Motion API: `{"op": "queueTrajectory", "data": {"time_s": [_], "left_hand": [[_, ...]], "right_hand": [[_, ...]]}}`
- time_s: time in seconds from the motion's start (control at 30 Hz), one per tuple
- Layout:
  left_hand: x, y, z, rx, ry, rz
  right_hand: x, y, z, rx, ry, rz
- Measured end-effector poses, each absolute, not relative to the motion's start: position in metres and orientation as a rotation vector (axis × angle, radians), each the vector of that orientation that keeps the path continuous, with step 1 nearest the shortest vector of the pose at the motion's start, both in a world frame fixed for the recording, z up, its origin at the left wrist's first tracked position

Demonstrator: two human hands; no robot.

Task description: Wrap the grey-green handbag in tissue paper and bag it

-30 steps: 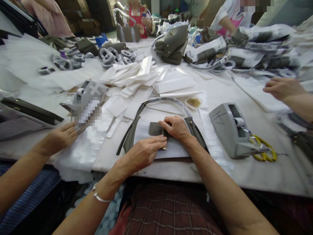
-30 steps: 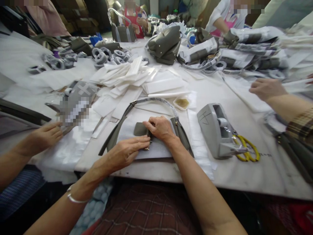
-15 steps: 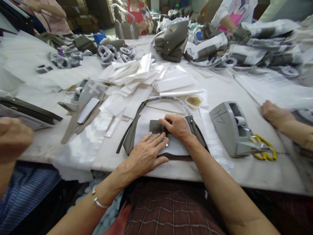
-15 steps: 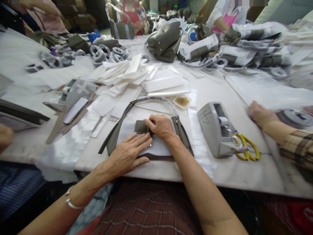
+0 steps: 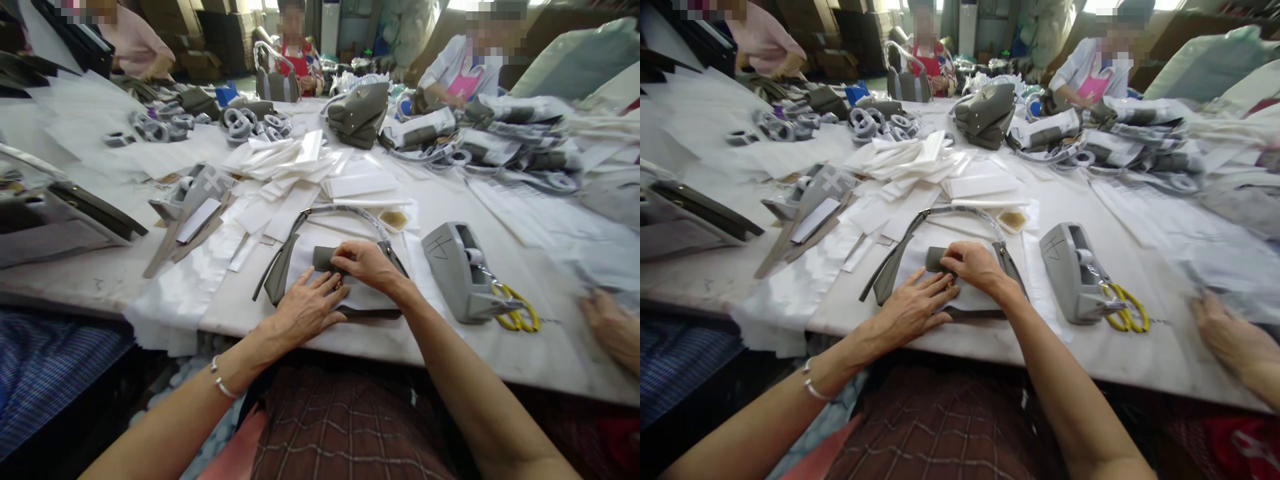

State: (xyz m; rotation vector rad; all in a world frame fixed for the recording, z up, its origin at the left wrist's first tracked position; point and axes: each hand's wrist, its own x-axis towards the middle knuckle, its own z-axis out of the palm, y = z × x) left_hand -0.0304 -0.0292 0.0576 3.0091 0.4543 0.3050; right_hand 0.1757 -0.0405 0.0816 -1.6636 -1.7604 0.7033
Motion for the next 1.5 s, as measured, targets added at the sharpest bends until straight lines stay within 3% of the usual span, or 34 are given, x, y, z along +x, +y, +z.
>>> {"op": "queueTrajectory", "data": {"time_s": [0.17,0.63,1.3,1.5], "left_hand": [[-0.041,-0.035,0.044,2.989,0.366,0.527],[-0.042,-0.037,0.047,2.888,0.398,0.536],[-0.029,-0.018,0.073,2.763,0.403,0.169],[-0.033,-0.015,0.079,2.67,0.434,0.142]], "right_hand": [[0.175,-0.067,0.089,-1.546,-1.889,1.048],[0.173,-0.069,0.079,-1.564,-2.312,0.511],[0.181,-0.047,0.078,-1.659,-1.996,1.002],[0.182,-0.053,0.08,-1.586,-2.107,0.869]]}}
